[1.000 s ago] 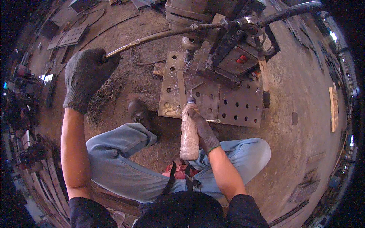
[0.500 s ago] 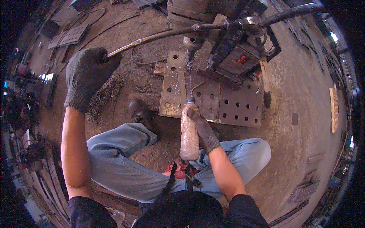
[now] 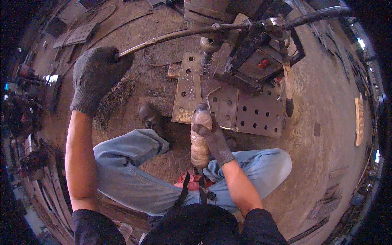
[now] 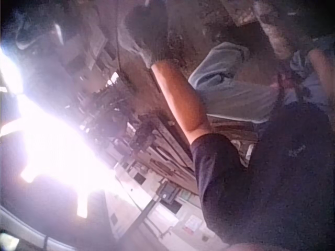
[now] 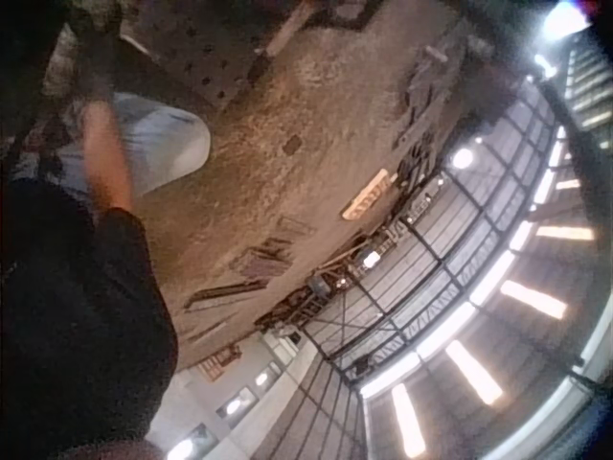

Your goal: The person sits on the floor and operates a drill press to drill holes into a metal plate. They repeatedly apply liquid from a bottle to the drilling area and adjust the plate's position between holes.

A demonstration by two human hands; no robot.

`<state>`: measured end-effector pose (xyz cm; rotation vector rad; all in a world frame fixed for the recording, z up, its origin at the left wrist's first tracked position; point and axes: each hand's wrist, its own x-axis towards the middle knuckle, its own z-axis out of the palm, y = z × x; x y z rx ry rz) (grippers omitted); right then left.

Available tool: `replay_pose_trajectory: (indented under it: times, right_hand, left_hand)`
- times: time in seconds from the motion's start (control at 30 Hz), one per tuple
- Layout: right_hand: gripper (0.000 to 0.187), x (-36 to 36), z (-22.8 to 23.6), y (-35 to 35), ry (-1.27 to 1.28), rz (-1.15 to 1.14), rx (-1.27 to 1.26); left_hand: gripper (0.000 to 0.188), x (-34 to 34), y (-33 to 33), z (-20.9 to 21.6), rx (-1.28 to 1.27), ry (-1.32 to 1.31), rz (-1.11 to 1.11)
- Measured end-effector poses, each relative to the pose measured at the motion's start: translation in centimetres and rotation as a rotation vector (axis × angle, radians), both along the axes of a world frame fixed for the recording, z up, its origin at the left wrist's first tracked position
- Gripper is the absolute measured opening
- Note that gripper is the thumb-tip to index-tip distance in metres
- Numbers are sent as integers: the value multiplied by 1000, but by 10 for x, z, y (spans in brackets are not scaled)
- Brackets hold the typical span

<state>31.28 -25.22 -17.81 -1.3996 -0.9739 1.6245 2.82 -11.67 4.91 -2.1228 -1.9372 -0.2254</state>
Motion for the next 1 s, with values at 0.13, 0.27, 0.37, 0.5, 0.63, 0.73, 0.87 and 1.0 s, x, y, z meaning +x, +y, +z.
replay_pose_trajectory:
  times: [0.13, 0.27, 0.37, 0.5, 0.63, 0.73, 0.87, 1.0]
  right_hand:
    - [68, 0, 17, 2, 201, -74, -237]
    - [57, 5, 20, 5, 479, -124, -537]
    - [58, 6, 24, 7, 435, -118, -483]
    - [61, 8, 16, 9, 427, -126, -475]
    - [68, 7, 14, 7, 154, -128, -303]
    - [76, 3, 3, 5, 15, -97, -146]
    - [78, -3, 5, 1, 130, -99, -123]
    - [76, 0, 4, -1, 70, -17, -135]
  left_hand:
    - [48, -2, 0, 0, -21, -14, 7]
    - [48, 0, -3, 5, -64, -66, 6]
    - [50, -4, 0, 4, -100, -103, -16]
    - [50, -1, 0, 12, -201, -148, -16]
    - [50, -5, 4, 9, -194, -136, -37]
    - [50, -5, 4, 9, -211, -181, -13]
    - [50, -7, 6, 7, -197, -149, -40]
    - [51, -8, 6, 6, -199, -123, -55]
